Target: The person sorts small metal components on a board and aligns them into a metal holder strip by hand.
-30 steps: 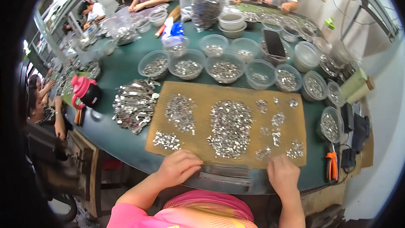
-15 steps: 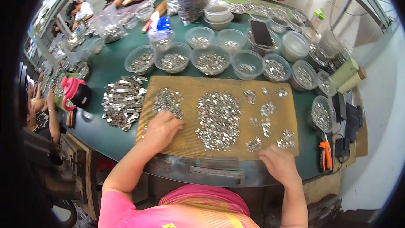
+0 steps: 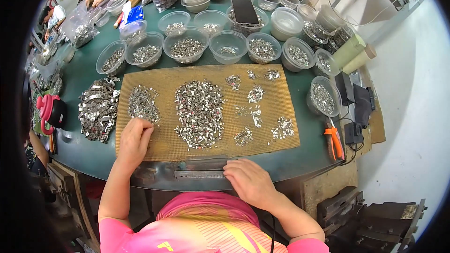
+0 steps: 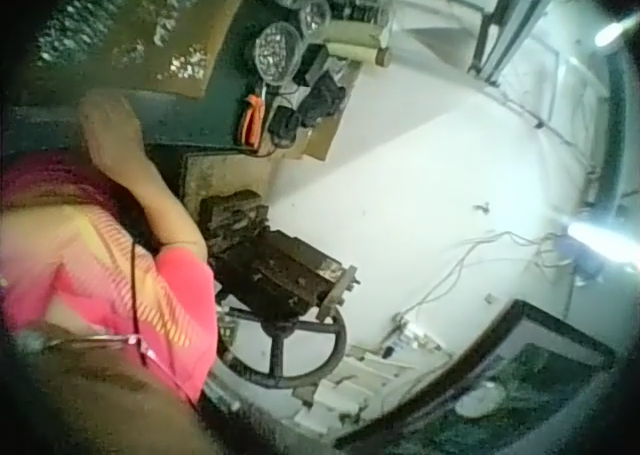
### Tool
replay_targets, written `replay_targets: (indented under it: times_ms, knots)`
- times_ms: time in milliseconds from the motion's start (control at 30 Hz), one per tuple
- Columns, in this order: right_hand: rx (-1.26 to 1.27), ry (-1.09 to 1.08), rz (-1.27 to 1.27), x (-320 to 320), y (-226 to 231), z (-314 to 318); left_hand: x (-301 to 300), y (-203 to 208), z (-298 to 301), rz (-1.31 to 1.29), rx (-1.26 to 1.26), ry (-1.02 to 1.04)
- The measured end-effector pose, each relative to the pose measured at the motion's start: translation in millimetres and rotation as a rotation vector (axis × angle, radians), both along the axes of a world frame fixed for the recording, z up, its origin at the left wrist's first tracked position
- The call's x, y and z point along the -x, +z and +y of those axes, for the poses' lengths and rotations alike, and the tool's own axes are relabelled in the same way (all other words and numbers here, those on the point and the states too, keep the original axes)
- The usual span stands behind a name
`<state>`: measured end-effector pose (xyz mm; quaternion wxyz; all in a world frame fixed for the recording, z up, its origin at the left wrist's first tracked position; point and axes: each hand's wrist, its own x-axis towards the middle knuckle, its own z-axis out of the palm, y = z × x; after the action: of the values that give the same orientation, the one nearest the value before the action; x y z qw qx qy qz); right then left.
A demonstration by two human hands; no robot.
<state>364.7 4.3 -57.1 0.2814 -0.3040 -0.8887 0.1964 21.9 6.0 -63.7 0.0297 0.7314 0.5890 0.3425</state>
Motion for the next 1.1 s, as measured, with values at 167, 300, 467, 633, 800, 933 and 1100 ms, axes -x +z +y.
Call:
replay_targets:
  times_ms: [167,300,467,633,800,933,1100]
  knots:
    - [0.0,-0.027,-0.021,4,-6,-7,-6,4,-17,-0.15,0.101,0.05]
    - [-0.085,-0.065,-0.092,10,-3,-12,-7,1,-26,-0.174,0.055,0.016]
    - [-0.223,-0.129,-0.189,15,2,-22,-11,-4,-34,-0.23,0.053,-0.019]
    - [-0.215,-0.144,-0.199,18,2,-22,-16,-2,-42,-0.181,0.063,-0.024]
    - [-0.282,-0.109,-0.255,16,4,-22,-18,-3,-41,-0.184,0.075,-0.063]
    - [-0.106,-0.062,-0.144,1,2,-9,-20,-5,-40,-0.158,0.057,-0.126]
    - [-0.153,-0.387,-0.077,-21,-5,30,-34,-5,-38,-0.201,0.021,-0.204]
